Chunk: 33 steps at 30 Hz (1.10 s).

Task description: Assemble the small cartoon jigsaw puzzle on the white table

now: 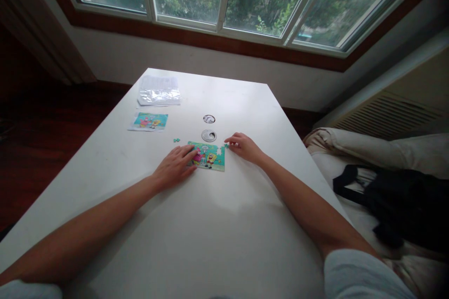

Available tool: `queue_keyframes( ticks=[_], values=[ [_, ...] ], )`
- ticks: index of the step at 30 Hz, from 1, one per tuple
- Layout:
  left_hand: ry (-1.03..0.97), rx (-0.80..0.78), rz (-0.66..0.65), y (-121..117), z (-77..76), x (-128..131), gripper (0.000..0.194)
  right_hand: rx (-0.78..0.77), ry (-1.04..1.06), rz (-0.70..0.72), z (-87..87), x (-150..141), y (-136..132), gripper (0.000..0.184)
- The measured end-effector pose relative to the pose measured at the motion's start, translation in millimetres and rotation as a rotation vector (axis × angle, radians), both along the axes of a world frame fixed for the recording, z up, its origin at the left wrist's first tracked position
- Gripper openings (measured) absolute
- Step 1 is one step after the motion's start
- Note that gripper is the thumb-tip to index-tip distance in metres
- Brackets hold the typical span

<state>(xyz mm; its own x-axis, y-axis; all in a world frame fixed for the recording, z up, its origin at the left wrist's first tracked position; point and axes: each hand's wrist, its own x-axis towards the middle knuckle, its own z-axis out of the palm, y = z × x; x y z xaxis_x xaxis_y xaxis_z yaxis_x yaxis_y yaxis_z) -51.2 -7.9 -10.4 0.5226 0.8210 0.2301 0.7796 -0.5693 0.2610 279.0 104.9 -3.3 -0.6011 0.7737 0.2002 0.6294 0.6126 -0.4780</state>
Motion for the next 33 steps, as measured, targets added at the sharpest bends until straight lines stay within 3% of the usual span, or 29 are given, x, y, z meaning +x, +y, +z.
queue_keyframes(
  ticks=[6,11,18,23,29,33],
  values=[
    [0.019,0.048,0.038,0,3.0,2,0.044,-0.011,-0.030,-0.009,-1.9,1,-2,0.022],
    [0.017,0.086,0.110,0,3.7,1,0.040,-0.089,-0.095,0.026,8.0,0,-2,0.017],
    [-0.020,0.130,0.134,-4,9.2,4,0.033,-0.082,-0.110,0.030,17.9,-1,-11,0.026],
    [-0.024,0.094,0.034,-5,9.2,8,0.035,-0.060,-0.029,-0.002,11.4,4,-13,0.035],
    [-0.031,0.057,-0.083,-6,7.1,6,0.042,0.032,-0.050,-0.153,4.6,4,-27,0.016],
    [-0.013,0.038,-0.109,-9,8.5,4,0.046,0.077,-0.056,-0.211,2.6,1,-33,0.013]
  ],
)
